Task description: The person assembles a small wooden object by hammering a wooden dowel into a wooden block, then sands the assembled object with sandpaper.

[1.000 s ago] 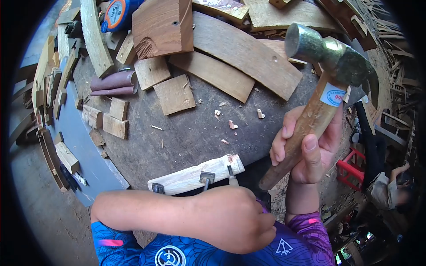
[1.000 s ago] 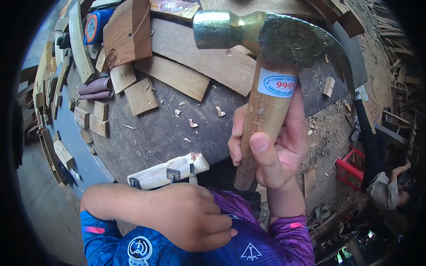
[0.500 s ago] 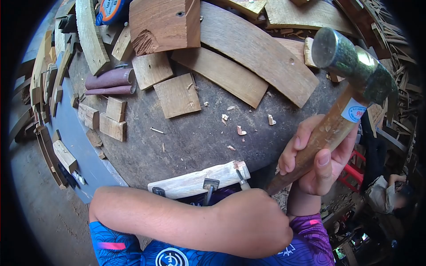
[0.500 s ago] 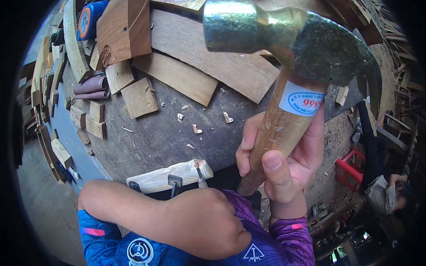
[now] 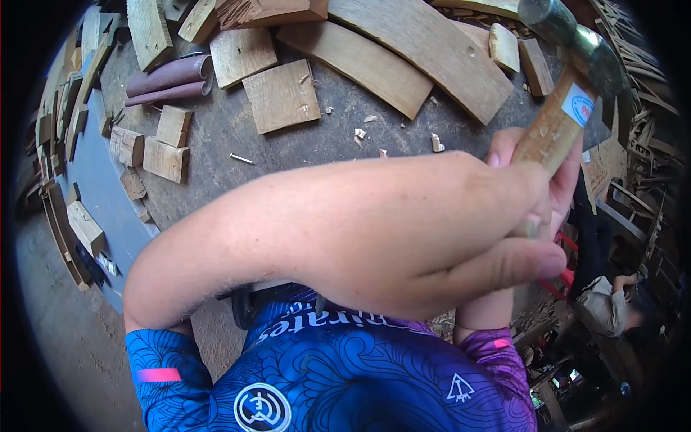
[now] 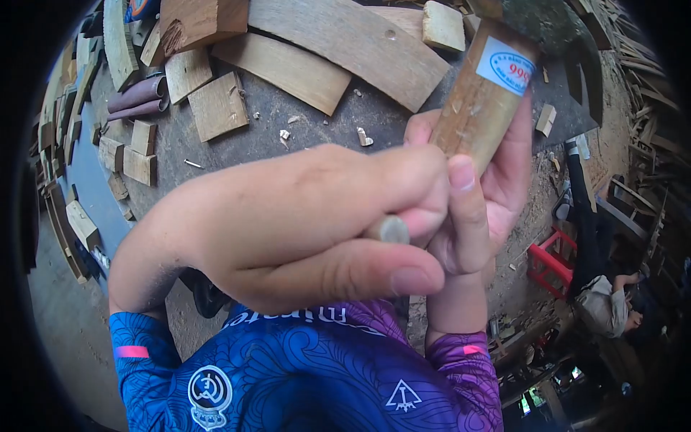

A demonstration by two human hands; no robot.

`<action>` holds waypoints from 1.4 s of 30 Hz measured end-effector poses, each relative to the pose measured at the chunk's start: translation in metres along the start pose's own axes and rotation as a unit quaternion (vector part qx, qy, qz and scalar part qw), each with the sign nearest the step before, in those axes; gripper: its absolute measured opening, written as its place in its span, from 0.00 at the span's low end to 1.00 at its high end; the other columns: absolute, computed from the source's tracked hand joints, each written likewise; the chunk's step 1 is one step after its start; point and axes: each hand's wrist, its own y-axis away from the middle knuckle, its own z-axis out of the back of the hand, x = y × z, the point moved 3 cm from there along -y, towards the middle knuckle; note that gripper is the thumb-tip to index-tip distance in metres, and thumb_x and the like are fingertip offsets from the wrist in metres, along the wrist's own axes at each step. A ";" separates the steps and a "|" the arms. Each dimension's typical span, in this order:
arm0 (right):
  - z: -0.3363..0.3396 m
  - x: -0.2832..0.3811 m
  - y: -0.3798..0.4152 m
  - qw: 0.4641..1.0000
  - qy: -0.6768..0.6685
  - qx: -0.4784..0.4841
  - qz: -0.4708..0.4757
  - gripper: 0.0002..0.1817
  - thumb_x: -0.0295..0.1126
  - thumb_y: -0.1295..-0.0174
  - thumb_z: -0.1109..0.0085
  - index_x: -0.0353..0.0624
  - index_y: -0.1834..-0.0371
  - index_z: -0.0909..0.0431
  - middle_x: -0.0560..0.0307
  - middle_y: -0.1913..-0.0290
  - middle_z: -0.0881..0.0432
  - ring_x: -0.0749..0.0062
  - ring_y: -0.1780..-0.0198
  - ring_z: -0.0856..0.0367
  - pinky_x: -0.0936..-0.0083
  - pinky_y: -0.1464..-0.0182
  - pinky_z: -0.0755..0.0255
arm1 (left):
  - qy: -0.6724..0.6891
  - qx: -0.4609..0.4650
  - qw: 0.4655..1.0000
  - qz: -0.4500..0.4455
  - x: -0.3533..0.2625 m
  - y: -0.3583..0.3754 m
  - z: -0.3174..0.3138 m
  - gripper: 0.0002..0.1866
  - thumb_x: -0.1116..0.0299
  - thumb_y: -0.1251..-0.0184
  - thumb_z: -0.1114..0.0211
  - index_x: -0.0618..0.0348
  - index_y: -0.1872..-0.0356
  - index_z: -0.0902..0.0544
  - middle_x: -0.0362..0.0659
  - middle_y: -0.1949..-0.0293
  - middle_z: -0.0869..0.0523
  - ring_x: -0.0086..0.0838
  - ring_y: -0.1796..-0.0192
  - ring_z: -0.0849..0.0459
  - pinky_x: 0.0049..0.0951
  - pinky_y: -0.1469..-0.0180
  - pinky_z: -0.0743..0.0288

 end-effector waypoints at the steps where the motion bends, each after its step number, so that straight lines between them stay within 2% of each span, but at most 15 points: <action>1: 0.004 -0.003 -0.002 0.999 0.045 -0.016 0.024 0.38 0.28 0.25 0.47 0.48 0.14 0.49 0.41 0.52 0.21 0.64 0.67 0.17 0.74 0.69 0.21 | -0.118 -0.038 0.992 -0.018 -0.003 0.004 0.003 0.15 0.61 0.21 0.38 0.65 0.57 0.27 0.52 0.67 0.18 0.48 0.62 0.16 0.41 0.57 0.23; 3: 0.001 -0.001 -0.003 0.999 -0.030 0.037 0.012 0.38 0.29 0.24 0.49 0.49 0.13 0.52 0.40 0.53 0.22 0.65 0.69 0.18 0.74 0.72 0.21 | -0.314 -0.126 0.936 -0.098 0.000 0.013 0.002 0.13 0.64 0.23 0.35 0.60 0.53 0.28 0.49 0.59 0.23 0.47 0.61 0.20 0.42 0.57 0.25; 4: -0.003 0.001 -0.002 0.990 -0.104 0.095 -0.008 0.38 0.29 0.23 0.51 0.49 0.13 0.54 0.39 0.54 0.23 0.65 0.72 0.18 0.75 0.76 0.21 | -0.318 -0.123 0.935 -0.102 -0.001 0.020 0.001 0.13 0.64 0.23 0.35 0.60 0.53 0.28 0.49 0.59 0.23 0.47 0.61 0.20 0.42 0.57 0.25; 6: -0.004 0.005 0.002 0.991 -0.112 0.075 -0.012 0.38 0.29 0.21 0.54 0.50 0.12 0.59 0.38 0.56 0.25 0.67 0.76 0.19 0.76 0.80 0.22 | -0.437 -0.114 0.889 -0.076 -0.003 0.033 0.000 0.12 0.70 0.27 0.33 0.61 0.53 0.27 0.50 0.60 0.22 0.49 0.60 0.19 0.43 0.56 0.24; 10: 0.001 0.022 0.018 0.990 -0.111 0.082 -0.034 0.39 0.30 0.22 0.53 0.50 0.12 0.59 0.38 0.56 0.24 0.69 0.76 0.20 0.76 0.80 0.21 | -0.444 -0.119 0.886 -0.053 -0.014 0.051 0.003 0.10 0.74 0.33 0.28 0.60 0.59 0.23 0.46 0.62 0.16 0.44 0.58 0.15 0.40 0.56 0.22; 14: -0.009 0.062 0.037 0.996 -0.003 0.035 -0.078 0.46 0.32 0.32 0.43 0.39 0.13 0.55 0.38 0.56 0.22 0.72 0.78 0.21 0.80 0.78 0.23 | -0.380 -0.170 0.908 -0.056 -0.012 0.061 0.006 0.09 0.77 0.39 0.25 0.60 0.63 0.19 0.44 0.58 0.09 0.40 0.58 0.08 0.33 0.57 0.15; 16: -0.014 0.079 0.046 0.991 0.116 0.056 -0.036 0.46 0.33 0.33 0.43 0.34 0.15 0.54 0.32 0.57 0.24 0.72 0.79 0.23 0.84 0.84 0.28 | -0.419 -0.158 0.891 -0.076 -0.018 0.059 0.000 0.08 0.79 0.38 0.27 0.60 0.61 0.17 0.45 0.61 0.08 0.40 0.59 0.07 0.33 0.57 0.13; 17: -0.022 0.092 0.054 0.986 0.163 0.000 -0.032 0.50 0.33 0.39 0.36 0.29 0.16 0.52 0.30 0.58 0.21 0.73 0.80 0.24 0.85 0.83 0.31 | -0.474 -0.148 0.867 -0.045 -0.020 0.056 -0.007 0.08 0.80 0.38 0.28 0.60 0.61 0.17 0.45 0.62 0.08 0.40 0.60 0.07 0.34 0.56 0.13; 20: -0.030 0.101 0.064 0.979 0.201 -0.042 0.019 0.52 0.33 0.42 0.33 0.27 0.16 0.51 0.27 0.57 0.20 0.74 0.81 0.26 0.85 0.82 0.31 | -0.539 -0.135 0.831 -0.009 -0.024 0.051 -0.017 0.07 0.81 0.36 0.32 0.60 0.60 0.17 0.46 0.65 0.08 0.41 0.61 0.07 0.36 0.56 0.14; 21: -0.023 0.104 0.069 0.983 0.183 -0.006 -0.006 0.54 0.34 0.44 0.30 0.25 0.17 0.49 0.27 0.57 0.19 0.74 0.78 0.24 0.85 0.81 0.31 | -0.553 -0.122 0.824 0.007 -0.024 0.050 -0.019 0.06 0.80 0.35 0.33 0.59 0.59 0.17 0.47 0.66 0.09 0.42 0.61 0.07 0.37 0.57 0.14; 30: -0.027 0.100 0.086 0.961 0.257 -0.085 0.060 0.54 0.37 0.46 0.27 0.23 0.19 0.45 0.31 0.59 0.16 0.69 0.70 0.17 0.85 0.81 0.32 | -0.587 -0.094 0.801 0.072 -0.025 0.046 -0.028 0.04 0.72 0.32 0.33 0.58 0.59 0.17 0.51 0.69 0.11 0.50 0.62 0.10 0.44 0.58 0.17; 35: -0.011 0.108 0.094 0.959 0.278 -0.033 0.037 0.53 0.38 0.45 0.28 0.23 0.19 0.44 0.33 0.59 0.15 0.71 0.71 0.17 0.86 0.81 0.32 | -0.602 -0.078 0.790 0.090 -0.032 0.039 -0.032 0.04 0.71 0.32 0.32 0.58 0.60 0.15 0.53 0.68 0.11 0.51 0.61 0.10 0.45 0.58 0.17; 37: -0.011 0.109 0.096 0.958 0.283 -0.022 0.037 0.53 0.38 0.45 0.28 0.23 0.19 0.44 0.33 0.59 0.15 0.72 0.72 0.18 0.86 0.81 0.32 | -0.605 -0.057 0.776 0.165 -0.030 0.038 -0.033 0.04 0.71 0.31 0.32 0.59 0.60 0.15 0.53 0.68 0.11 0.50 0.61 0.10 0.45 0.58 0.17; 40: -0.010 0.114 0.100 0.950 0.305 -0.047 0.055 0.52 0.39 0.45 0.28 0.25 0.19 0.42 0.35 0.62 0.15 0.76 0.74 0.20 0.86 0.79 0.34 | -0.587 -0.063 0.793 0.154 -0.028 0.038 -0.032 0.05 0.72 0.31 0.32 0.60 0.58 0.14 0.54 0.68 0.11 0.50 0.62 0.10 0.45 0.58 0.17; 42: -0.007 0.120 0.100 0.944 0.323 0.062 -0.028 0.43 0.30 0.44 0.30 0.27 0.23 0.33 0.38 0.45 0.12 0.63 0.58 0.10 0.71 0.53 0.18 | -0.587 -0.061 0.792 0.159 -0.027 0.036 -0.032 0.05 0.72 0.31 0.32 0.59 0.58 0.14 0.53 0.68 0.11 0.49 0.62 0.09 0.45 0.57 0.17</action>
